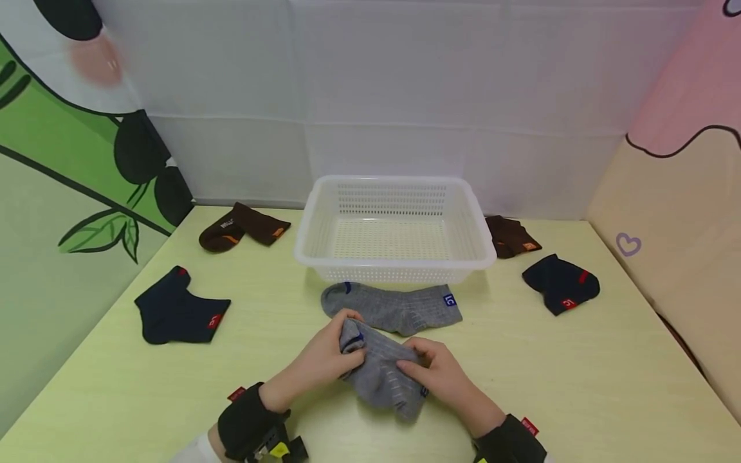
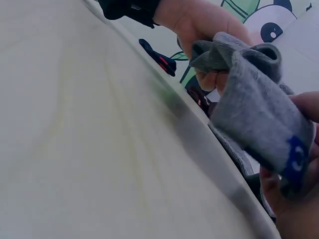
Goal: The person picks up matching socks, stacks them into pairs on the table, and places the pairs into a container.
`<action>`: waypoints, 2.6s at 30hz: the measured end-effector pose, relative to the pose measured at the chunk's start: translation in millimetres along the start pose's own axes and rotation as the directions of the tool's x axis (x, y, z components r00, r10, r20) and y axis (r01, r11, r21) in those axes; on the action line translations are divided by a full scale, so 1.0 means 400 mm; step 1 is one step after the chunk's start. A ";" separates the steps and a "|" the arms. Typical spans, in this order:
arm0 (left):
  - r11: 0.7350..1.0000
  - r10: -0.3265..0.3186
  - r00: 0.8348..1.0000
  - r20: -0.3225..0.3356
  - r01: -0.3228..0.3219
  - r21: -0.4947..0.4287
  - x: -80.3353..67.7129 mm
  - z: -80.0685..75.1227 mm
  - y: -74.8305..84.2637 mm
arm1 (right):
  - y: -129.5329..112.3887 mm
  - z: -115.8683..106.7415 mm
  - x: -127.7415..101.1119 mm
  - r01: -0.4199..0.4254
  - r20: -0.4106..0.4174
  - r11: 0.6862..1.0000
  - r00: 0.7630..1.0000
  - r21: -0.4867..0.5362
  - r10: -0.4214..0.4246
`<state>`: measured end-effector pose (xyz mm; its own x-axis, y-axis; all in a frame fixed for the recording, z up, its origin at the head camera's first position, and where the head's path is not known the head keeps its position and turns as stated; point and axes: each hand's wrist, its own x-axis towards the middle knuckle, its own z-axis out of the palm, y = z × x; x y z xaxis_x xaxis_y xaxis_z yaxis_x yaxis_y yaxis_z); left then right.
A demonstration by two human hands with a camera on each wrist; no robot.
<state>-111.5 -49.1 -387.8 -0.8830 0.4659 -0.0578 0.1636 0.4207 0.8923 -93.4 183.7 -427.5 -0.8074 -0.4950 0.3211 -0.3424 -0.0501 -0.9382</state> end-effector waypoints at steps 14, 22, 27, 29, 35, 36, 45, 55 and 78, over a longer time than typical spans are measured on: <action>0.987 -0.080 0.983 -0.163 0.101 0.127 0.031 -0.021 -0.070 | 0.010 -0.082 -0.014 -0.089 -0.033 0.981 0.996 -0.173 0.084; 0.997 0.037 0.992 -0.118 -0.029 0.074 0.024 -0.033 -0.109 | 0.011 -0.096 -0.011 -0.033 -0.180 0.981 0.984 -0.192 -0.002; 0.990 0.106 0.980 -0.169 -0.089 0.105 0.031 -0.042 -0.132 | 0.012 -0.095 -0.008 -0.097 -0.295 0.959 0.955 -0.267 0.015; 0.993 0.104 0.968 -0.227 -0.089 0.077 0.034 -0.044 -0.137 | 0.011 -0.095 -0.007 -0.142 -0.348 0.945 0.937 -0.294 0.032; 0.997 0.028 0.921 -0.389 -0.055 -0.058 0.041 -0.048 -0.140 | 0.006 -0.101 -0.004 -0.388 -0.516 0.872 0.834 -0.299 0.194; 0.996 0.011 0.910 -0.415 -0.046 -0.073 0.040 -0.048 -0.138 | 0.005 -0.102 -0.004 -0.412 -0.524 0.867 0.822 -0.280 0.222; 0.998 0.006 0.899 -0.438 -0.030 -0.047 0.033 -0.057 -0.136 | 0.010 -0.115 -0.013 -0.367 -0.427 0.902 0.870 -0.225 0.247; 0.995 0.097 0.921 -0.378 -0.076 0.071 0.024 -0.051 -0.139 | 0.028 -0.130 -0.021 -0.235 -0.408 0.793 0.913 -0.561 -0.019; 0.964 0.086 0.902 -0.423 0.033 0.265 0.028 -0.050 -0.142 | 0.023 -0.146 -0.027 -0.181 -0.290 0.653 0.955 -0.735 -0.063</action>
<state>-139.2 -83.3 -430.2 -0.9686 0.1267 0.2137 0.2451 0.6274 0.7391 -115.8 239.3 -432.0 -0.8890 -0.2180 0.4027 -0.4312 0.6945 -0.5759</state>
